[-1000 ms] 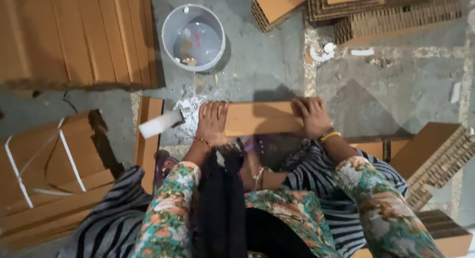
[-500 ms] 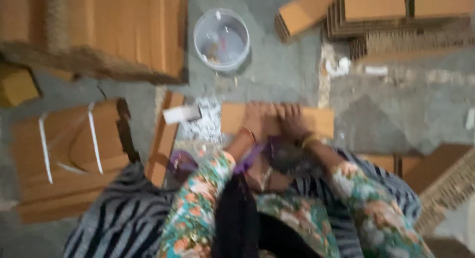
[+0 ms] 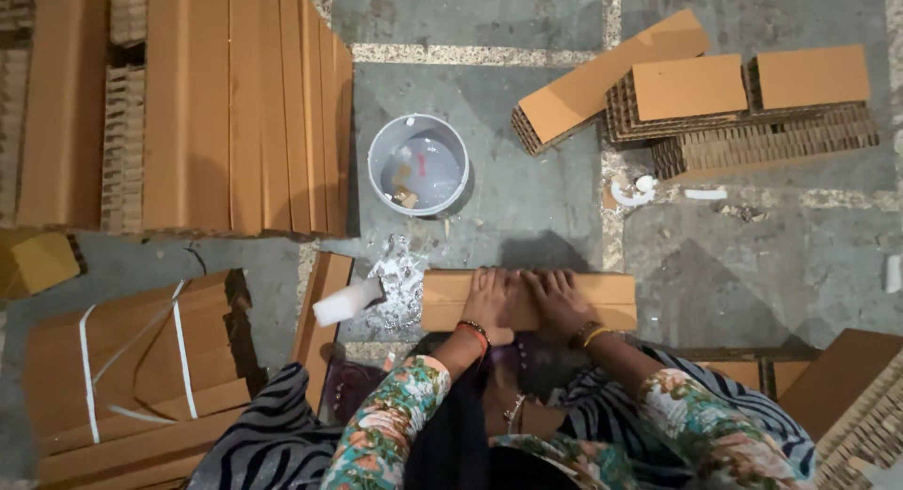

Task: The person folds sections of corrugated cardboard by hand, applies adhesive from a bottle, and assembles honeycomb-style inserts into protective packaging components.

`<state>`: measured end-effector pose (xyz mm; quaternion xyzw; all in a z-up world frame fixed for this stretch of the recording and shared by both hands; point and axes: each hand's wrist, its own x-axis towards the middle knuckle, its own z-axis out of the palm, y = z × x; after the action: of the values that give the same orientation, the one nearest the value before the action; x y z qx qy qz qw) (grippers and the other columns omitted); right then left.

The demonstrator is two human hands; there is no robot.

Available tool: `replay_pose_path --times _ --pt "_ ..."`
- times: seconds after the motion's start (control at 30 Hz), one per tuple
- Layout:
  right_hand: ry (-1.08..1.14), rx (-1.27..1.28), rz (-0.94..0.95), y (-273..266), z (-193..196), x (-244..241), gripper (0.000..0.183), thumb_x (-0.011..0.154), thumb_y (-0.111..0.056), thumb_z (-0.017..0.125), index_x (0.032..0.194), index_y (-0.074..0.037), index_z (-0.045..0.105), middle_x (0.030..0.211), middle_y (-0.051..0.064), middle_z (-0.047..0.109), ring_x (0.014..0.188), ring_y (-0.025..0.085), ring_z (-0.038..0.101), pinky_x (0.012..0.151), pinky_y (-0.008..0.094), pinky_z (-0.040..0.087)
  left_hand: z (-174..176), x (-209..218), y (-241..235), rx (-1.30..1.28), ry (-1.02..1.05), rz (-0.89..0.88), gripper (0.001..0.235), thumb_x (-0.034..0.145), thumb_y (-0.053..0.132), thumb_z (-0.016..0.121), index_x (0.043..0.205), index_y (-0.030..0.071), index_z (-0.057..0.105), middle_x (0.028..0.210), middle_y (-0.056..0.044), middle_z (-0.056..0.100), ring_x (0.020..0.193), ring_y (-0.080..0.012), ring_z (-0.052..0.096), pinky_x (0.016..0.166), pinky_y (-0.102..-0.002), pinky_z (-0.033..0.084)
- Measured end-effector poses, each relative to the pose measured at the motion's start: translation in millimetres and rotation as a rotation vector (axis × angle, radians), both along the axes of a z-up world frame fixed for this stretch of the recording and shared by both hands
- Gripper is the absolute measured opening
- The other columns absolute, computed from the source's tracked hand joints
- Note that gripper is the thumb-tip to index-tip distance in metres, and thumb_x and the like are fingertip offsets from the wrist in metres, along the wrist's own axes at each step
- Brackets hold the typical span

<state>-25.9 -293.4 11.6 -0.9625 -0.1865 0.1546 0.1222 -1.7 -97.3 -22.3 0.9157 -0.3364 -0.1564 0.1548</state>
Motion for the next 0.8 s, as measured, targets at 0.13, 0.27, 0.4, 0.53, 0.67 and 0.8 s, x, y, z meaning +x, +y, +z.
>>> replay_pose_path --times 0.13,0.27,0.4,0.53,0.67,0.8 --pt "0.024 -0.062 -0.058 6 -9 -4 0.104 0.067 -0.043 0.079 0.154 -0.005 0.036 0.134 0.025 0.047 0.128 0.044 0.040 0.112 0.054 0.024 -18 -6 -3 -0.006 -0.077 0.038 0.108 0.057 0.037 0.081 0.149 -0.001 0.039 0.136 -0.022 0.047 0.135 -0.0409 0.039 0.121 -0.055 0.019" --pt "-0.230 -0.011 0.036 -5 -40 -5 0.095 0.063 -0.042 0.079 0.144 -0.004 0.047 0.140 0.022 0.052 0.129 0.040 0.047 0.111 0.051 0.032 -23 -9 -4 -0.048 -0.258 0.084 0.103 0.061 0.038 0.081 0.148 0.000 0.042 0.137 -0.022 0.049 0.134 -0.0392 0.041 0.119 -0.056 0.020" --pt "-0.221 0.046 0.034 -31 -25 -12 0.089 0.067 -0.041 0.079 0.144 -0.007 0.049 0.134 0.018 0.057 0.125 0.037 0.054 0.109 0.048 0.039 35 4 21 0.103 -0.057 -0.033 0.098 0.064 0.042 0.083 0.150 0.016 0.043 0.138 -0.014 0.051 0.131 -0.0346 0.044 0.114 -0.068 0.023" --pt "-0.146 -0.160 -0.003 -97 21 -29 0.091 0.065 -0.036 0.082 0.145 -0.015 0.043 0.136 0.017 0.054 0.128 0.037 0.052 0.110 0.051 0.039 81 26 92 0.240 0.081 -0.049 0.121 0.052 0.039 0.094 0.154 0.025 0.032 0.140 -0.011 0.047 0.135 -0.0357 0.041 0.108 -0.061 0.037" --pt "-0.060 -0.100 -0.061 -122 24 -33 0.104 0.069 -0.043 0.087 0.152 -0.013 0.031 0.133 0.023 0.049 0.124 0.043 0.049 0.107 0.055 0.039 66 33 104 0.237 0.020 -0.083 0.126 0.054 0.036 0.094 0.157 0.019 0.022 0.141 -0.015 0.043 0.130 -0.0382 0.041 0.100 -0.062 0.046" --pt "0.053 -0.041 -0.116 -126 19 -27 0.107 0.064 -0.030 0.084 0.155 -0.016 0.028 0.142 0.020 0.044 0.125 0.045 0.055 0.102 0.051 0.049 50 33 105 0.248 0.106 -0.082 0.124 0.058 0.024 0.089 0.161 0.018 0.020 0.146 -0.020 0.039 0.133 -0.0439 0.037 0.095 -0.053 0.053"
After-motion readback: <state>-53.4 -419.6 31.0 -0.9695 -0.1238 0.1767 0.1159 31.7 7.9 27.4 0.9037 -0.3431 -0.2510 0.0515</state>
